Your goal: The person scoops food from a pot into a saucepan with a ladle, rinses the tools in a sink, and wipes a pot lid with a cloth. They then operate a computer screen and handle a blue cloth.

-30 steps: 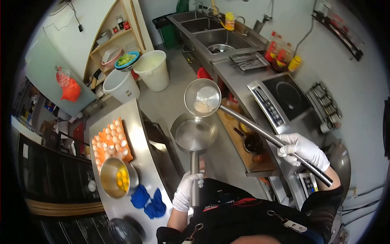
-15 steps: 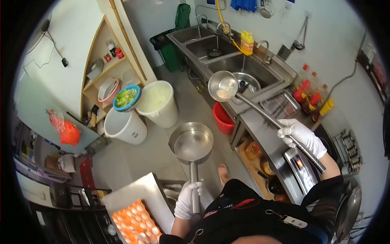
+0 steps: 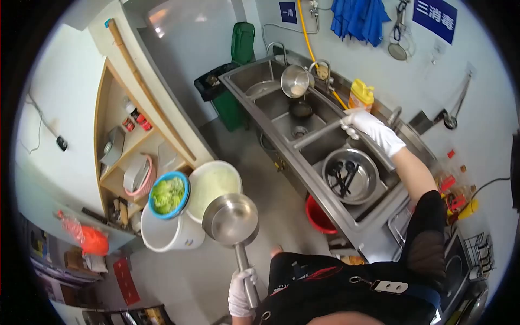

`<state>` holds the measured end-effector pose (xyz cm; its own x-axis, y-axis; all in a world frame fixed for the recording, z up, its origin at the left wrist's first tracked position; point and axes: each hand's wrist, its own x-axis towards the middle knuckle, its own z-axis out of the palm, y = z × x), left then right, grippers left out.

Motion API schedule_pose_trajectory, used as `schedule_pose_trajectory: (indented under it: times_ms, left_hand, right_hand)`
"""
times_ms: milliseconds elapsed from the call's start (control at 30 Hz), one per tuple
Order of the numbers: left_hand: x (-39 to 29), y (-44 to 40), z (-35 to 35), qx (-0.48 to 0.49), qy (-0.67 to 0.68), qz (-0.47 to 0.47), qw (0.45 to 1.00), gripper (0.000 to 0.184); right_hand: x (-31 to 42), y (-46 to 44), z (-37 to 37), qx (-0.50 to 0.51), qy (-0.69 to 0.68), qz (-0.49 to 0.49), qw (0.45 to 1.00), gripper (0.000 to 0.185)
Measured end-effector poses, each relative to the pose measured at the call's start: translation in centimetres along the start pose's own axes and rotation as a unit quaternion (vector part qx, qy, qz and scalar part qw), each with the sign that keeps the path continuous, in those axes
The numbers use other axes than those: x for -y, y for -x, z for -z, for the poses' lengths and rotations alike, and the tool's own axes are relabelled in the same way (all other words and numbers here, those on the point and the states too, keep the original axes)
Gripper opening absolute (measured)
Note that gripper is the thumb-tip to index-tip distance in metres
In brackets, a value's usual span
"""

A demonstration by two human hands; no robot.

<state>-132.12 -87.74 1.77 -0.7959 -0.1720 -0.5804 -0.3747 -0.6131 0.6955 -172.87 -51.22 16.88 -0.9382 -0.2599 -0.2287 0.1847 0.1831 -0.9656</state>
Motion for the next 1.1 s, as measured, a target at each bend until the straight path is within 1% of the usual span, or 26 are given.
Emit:
schedule_pose_trajectory:
  times_ms: [33,67,100,133,167,200,233,300,333,467,567,600,633,667,700,767,800,833,867,900,933,967,1000,1033,1067,1100]
  left_hand:
    - [-1.3,-2.4,0.3,0.006,-0.001,-0.006,1.000,0.034]
    - [-2.8,-5.1,0.6,0.003,0.020,0.006,1.000,0.032]
    - [-4.5,-8.0,0.8,0.006,0.018,0.004,1.000,0.032]
    - [-6.0,-10.6,0.8,0.003,0.028,0.019,0.999,0.033]
    - [-7.8,-12.9,1.0,-0.003,0.038,0.037,0.999,0.035]
    - [-9.7,-15.5,1.3,-0.014,0.031,0.053,0.998,0.035]
    - [-11.8,-18.2,1.1,-0.009,0.034,0.056,0.998,0.035]
    - [-15.4,-22.4,0.4,0.006,-0.034,0.074,0.997,0.037]
    - [-17.4,-24.0,-0.5,0.000,-0.022,0.080,0.997,0.038]
    - [-24.4,-30.1,-2.6,0.011,-0.017,0.107,0.994,0.040]
    - [-27.7,-33.6,-3.4,0.006,-0.041,0.114,0.993,0.041]
    - [-28.8,-34.6,-3.6,0.010,-0.073,0.120,0.990,0.040]
    - [-29.4,-35.9,-3.4,0.015,-0.078,0.126,0.989,0.040]
    - [-29.5,-37.2,-2.9,0.024,-0.092,0.120,0.988,0.039]
    - [-29.7,-38.2,-2.9,0.033,-0.107,0.114,0.987,0.038]
    - [-31.1,-39.8,-4.2,0.054,-0.125,0.120,0.983,0.040]
    - [-31.7,-40.7,-4.4,0.065,-0.153,0.119,0.979,0.041]
    - [-31.9,-41.5,-4.8,0.078,-0.179,0.118,0.974,0.043]
    - [-32.4,-42.1,-5.5,0.103,-0.194,0.124,0.968,0.042]
    - [-32.9,-42.3,-6.6,0.115,-0.206,0.128,0.963,0.042]
    - [-33.5,-42.3,-8.1,0.122,-0.212,0.139,0.960,0.042]
    - [-33.8,-42.2,-9.2,0.131,-0.217,0.152,0.955,0.042]
    - [-33.4,-42.3,-9.8,0.148,-0.233,0.132,0.952,0.042]
    - [-33.0,-42.4,-10.4,0.169,-0.249,0.136,0.944,0.042]
    - [-32.4,-42.4,-11.1,0.196,-0.256,0.129,0.938,0.042]
    - [-31.7,-42.2,-12.0,0.224,-0.265,0.124,0.930,0.042]
  right_hand:
    - [1.2,-3.9,-1.0,-0.021,0.010,0.016,1.000,0.009]
    - [1.7,-8.3,-1.9,-0.039,-0.004,0.019,0.999,0.007]
    - [2.0,-13.0,-2.6,-0.023,0.057,0.025,0.998,0.008]
    - [1.6,-17.8,-3.8,-0.057,0.100,0.042,0.992,0.005]
    - [1.0,-22.5,-5.8,-0.090,0.142,0.056,0.984,0.009]
    - [0.4,-27.3,-8.0,-0.140,0.190,0.086,0.968,0.021]
    - [-0.8,-32.1,-9.8,-0.188,0.242,0.111,0.946,0.035]
    - [-3.9,-42.1,-12.5,-0.244,0.458,0.128,0.845,0.057]
    - [-2.8,-44.1,-14.2,-0.233,0.473,0.085,0.846,0.063]
    - [-2.2,-53.6,-16.6,-0.349,0.564,0.115,0.740,0.060]
    - [-1.0,-56.3,-16.2,-0.342,0.543,0.145,0.753,0.057]
    - [-0.2,-56.3,-15.7,-0.260,0.399,0.083,0.875,0.054]
    - [1.0,-55.9,-15.4,-0.171,0.235,0.019,0.957,0.052]
    - [-0.8,-57.6,-14.6,-0.140,0.165,-0.029,0.976,0.050]
    - [-8.7,-64.0,-13.4,-0.274,0.476,0.095,0.830,0.054]
    - [-7.0,-60.5,-14.4,-0.249,0.502,-0.030,0.828,0.054]
    - [-5.4,-58.1,-14.6,-0.217,0.370,-0.050,0.902,0.055]
    - [-4.9,-56.1,-14.0,-0.182,0.230,-0.064,0.954,0.056]
    - [-4.9,-53.9,-12.9,-0.107,-0.120,-0.071,0.984,0.043]
    - [-4.6,-51.3,-12.4,-0.085,-0.236,-0.094,0.964,0.021]
    - [-4.8,-48.0,-11.7,-0.060,-0.301,-0.087,0.948,0.009]
    - [-6.1,-44.6,-11.3,-0.033,-0.382,-0.069,0.921,0.009]
    - [-6.7,-39.6,-11.3,0.003,-0.430,-0.037,0.902,0.011]
    - [-7.4,-34.7,-11.4,0.019,-0.488,-0.027,0.872,0.021]
    - [-6.8,-28.8,-12.1,-0.008,-0.507,-0.044,0.861,0.031]
    - [-6.4,-23.1,-12.4,0.023,-0.546,-0.030,0.837,0.037]
